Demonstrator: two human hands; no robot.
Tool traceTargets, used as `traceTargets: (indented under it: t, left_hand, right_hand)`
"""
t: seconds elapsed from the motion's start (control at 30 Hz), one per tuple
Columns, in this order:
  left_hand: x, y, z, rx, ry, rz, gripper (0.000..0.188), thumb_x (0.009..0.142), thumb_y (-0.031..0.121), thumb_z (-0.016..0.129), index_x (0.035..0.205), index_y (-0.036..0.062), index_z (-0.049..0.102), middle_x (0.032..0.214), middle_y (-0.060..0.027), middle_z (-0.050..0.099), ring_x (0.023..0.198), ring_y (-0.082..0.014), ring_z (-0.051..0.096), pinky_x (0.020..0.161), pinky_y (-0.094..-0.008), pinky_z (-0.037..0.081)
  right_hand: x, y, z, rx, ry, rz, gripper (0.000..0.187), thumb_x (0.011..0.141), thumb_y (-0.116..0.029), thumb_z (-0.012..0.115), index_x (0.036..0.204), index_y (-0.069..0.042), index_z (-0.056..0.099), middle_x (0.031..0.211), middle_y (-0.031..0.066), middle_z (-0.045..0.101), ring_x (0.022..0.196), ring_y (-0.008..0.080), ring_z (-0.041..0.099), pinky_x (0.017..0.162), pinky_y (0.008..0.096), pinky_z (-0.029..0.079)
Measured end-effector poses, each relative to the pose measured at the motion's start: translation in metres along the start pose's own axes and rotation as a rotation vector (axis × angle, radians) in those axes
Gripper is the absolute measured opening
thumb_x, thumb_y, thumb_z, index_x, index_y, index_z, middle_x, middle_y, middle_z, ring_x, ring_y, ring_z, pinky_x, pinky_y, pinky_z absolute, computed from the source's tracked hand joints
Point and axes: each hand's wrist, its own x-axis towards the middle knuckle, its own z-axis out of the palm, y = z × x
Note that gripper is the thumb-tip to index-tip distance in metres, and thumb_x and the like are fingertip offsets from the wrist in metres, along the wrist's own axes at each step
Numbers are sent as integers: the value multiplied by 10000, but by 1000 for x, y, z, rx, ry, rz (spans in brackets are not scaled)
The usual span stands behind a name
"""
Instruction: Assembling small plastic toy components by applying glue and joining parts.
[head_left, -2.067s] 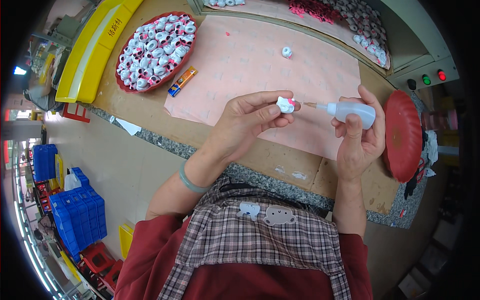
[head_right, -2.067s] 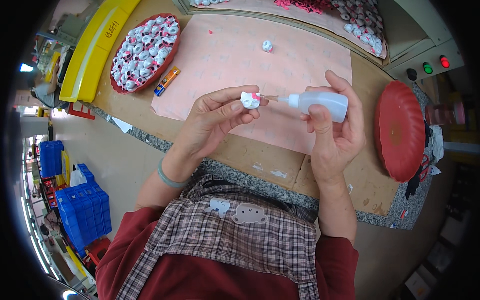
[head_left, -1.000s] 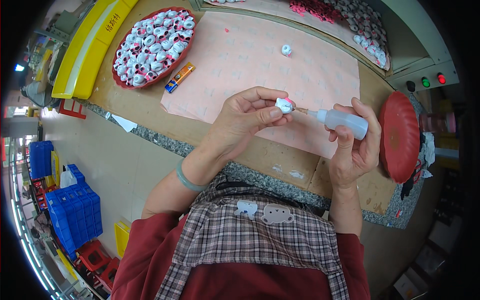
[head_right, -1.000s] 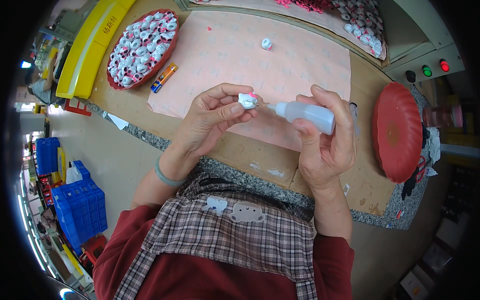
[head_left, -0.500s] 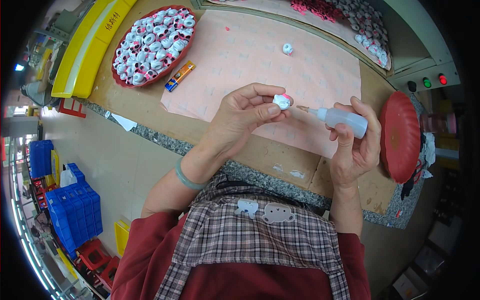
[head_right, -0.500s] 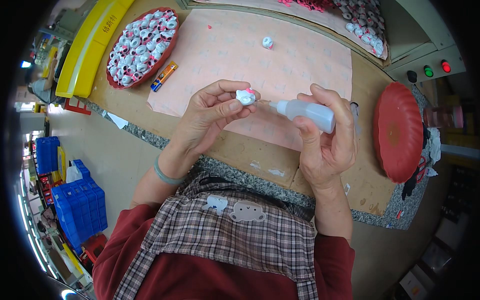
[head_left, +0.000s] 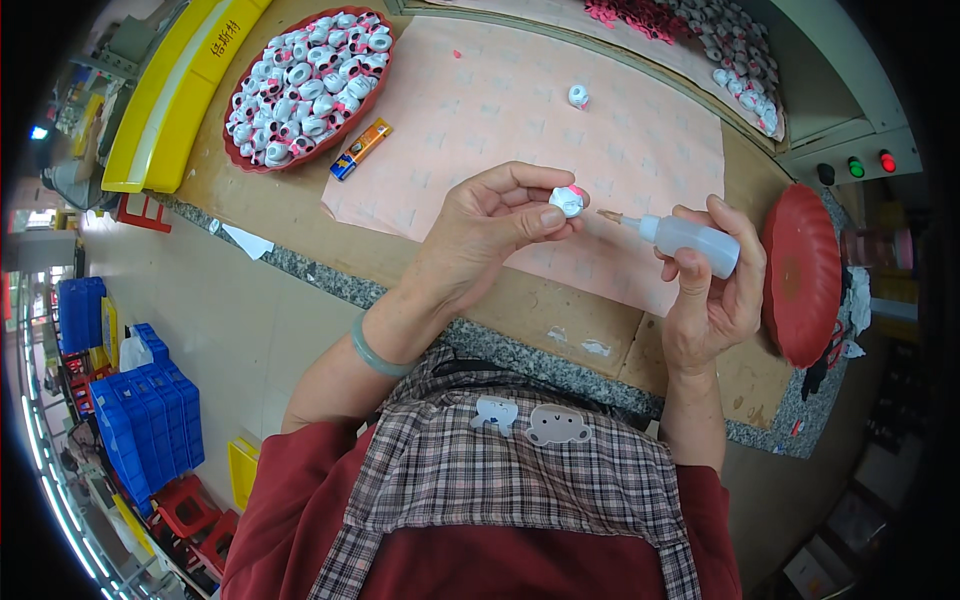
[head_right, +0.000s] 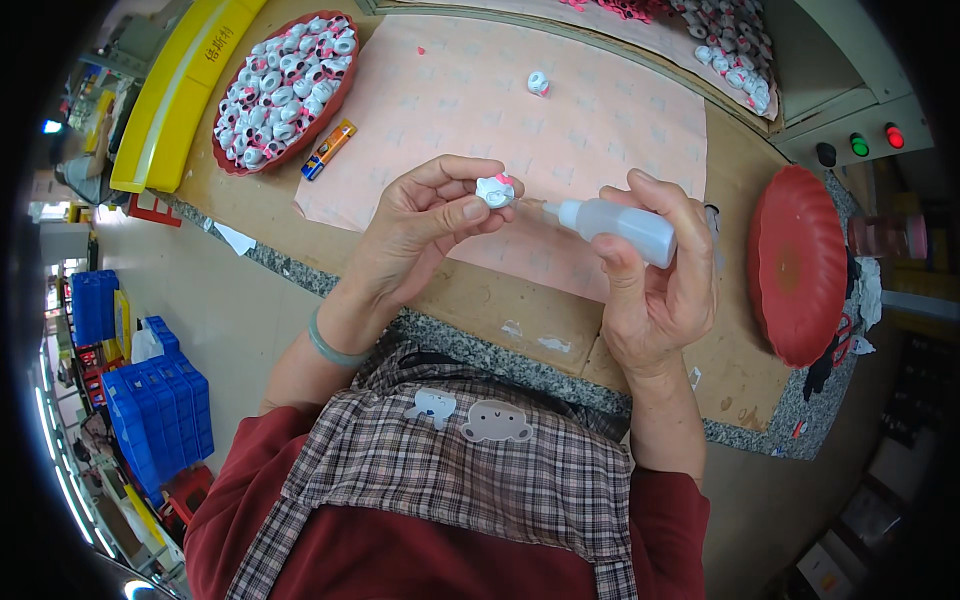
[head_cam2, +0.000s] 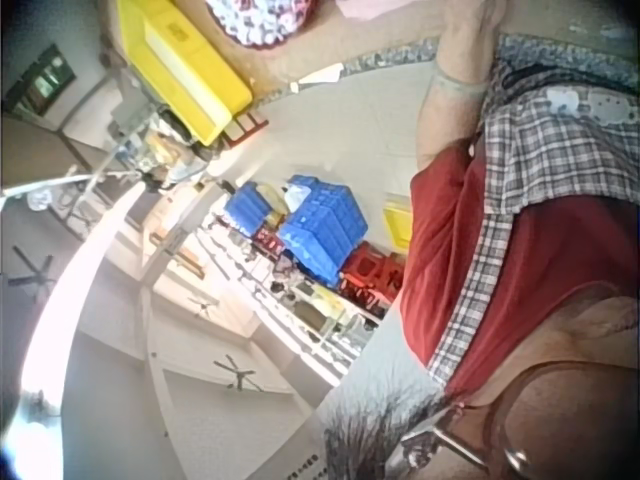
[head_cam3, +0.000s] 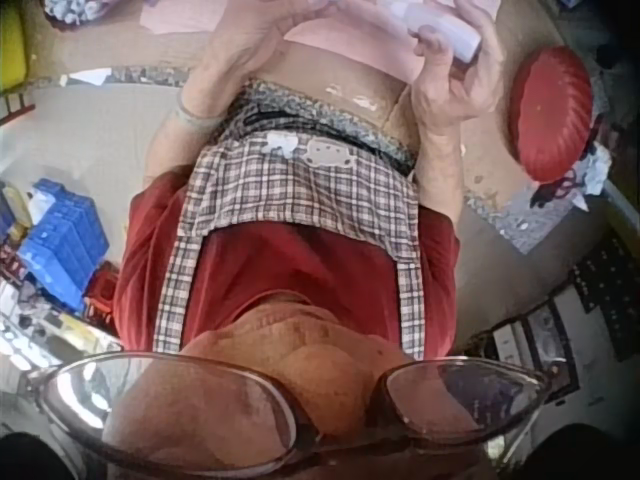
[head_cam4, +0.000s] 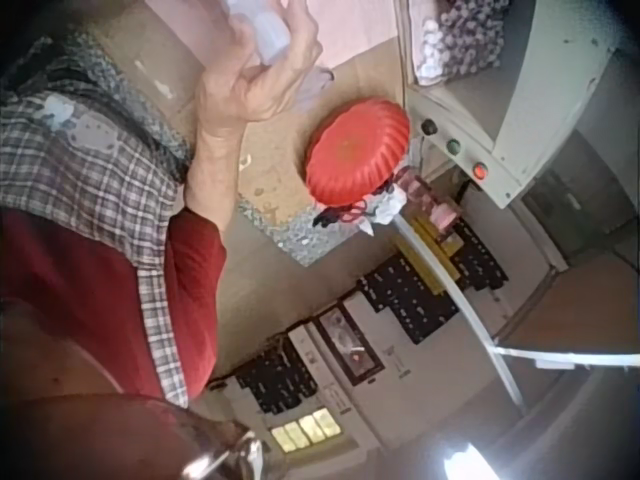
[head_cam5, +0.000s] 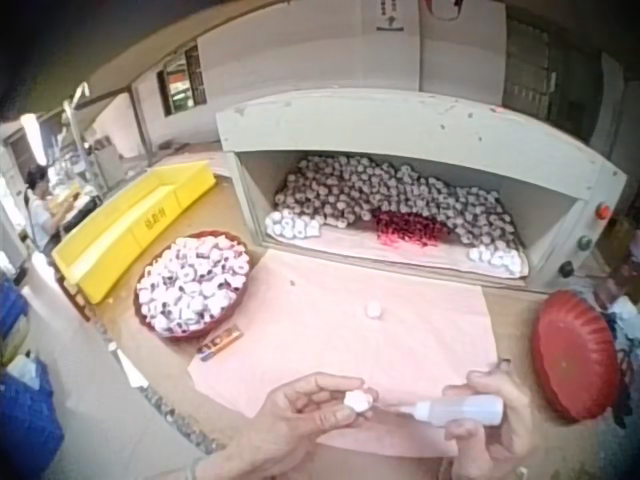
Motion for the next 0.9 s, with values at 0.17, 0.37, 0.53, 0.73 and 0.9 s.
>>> traceTargets:
  t: [0.17,0.37,0.53,0.73,0.9]
  left_hand:
    - [0,-1,-1,-8,10,-3,312,811,14,642,1111,-22,567,986,-118,644,897,-168,625,814,-278,514]
    - [1,-1,-2,13,9,-2,303,815,15,637,1107,-26,567,985,-124,644,894,-171,628,815,-279,517]
    - [2,-4,-5,12,-22,-14,310,831,49,629,1126,-13,560,1034,-147,640,913,-184,633,818,-269,526]
    - [2,-9,-5,-34,-52,-40,293,843,33,608,1127,-21,562,1032,-152,639,898,-178,635,799,-262,532]
    - [1,-10,-6,-46,-70,-38,290,851,33,596,1133,-25,560,1038,-162,636,892,-178,636,798,-263,533]
  right_hand:
    - [-1,1,0,-17,-13,0,354,901,-138,568,1193,37,474,953,174,613,659,118,547,557,204,445]
    - [0,1,-1,-27,-34,10,350,899,-140,572,1186,38,481,953,174,616,652,113,545,553,202,445]
    - [0,2,0,-8,-51,29,360,897,-145,576,1190,41,481,955,175,618,648,112,546,551,198,447]
    - [-2,4,1,21,-47,40,375,899,-151,573,1204,43,471,957,175,618,656,117,552,554,200,450]
    - [-2,3,1,10,-46,10,381,902,-154,570,1211,43,465,955,172,616,665,121,556,556,203,451]
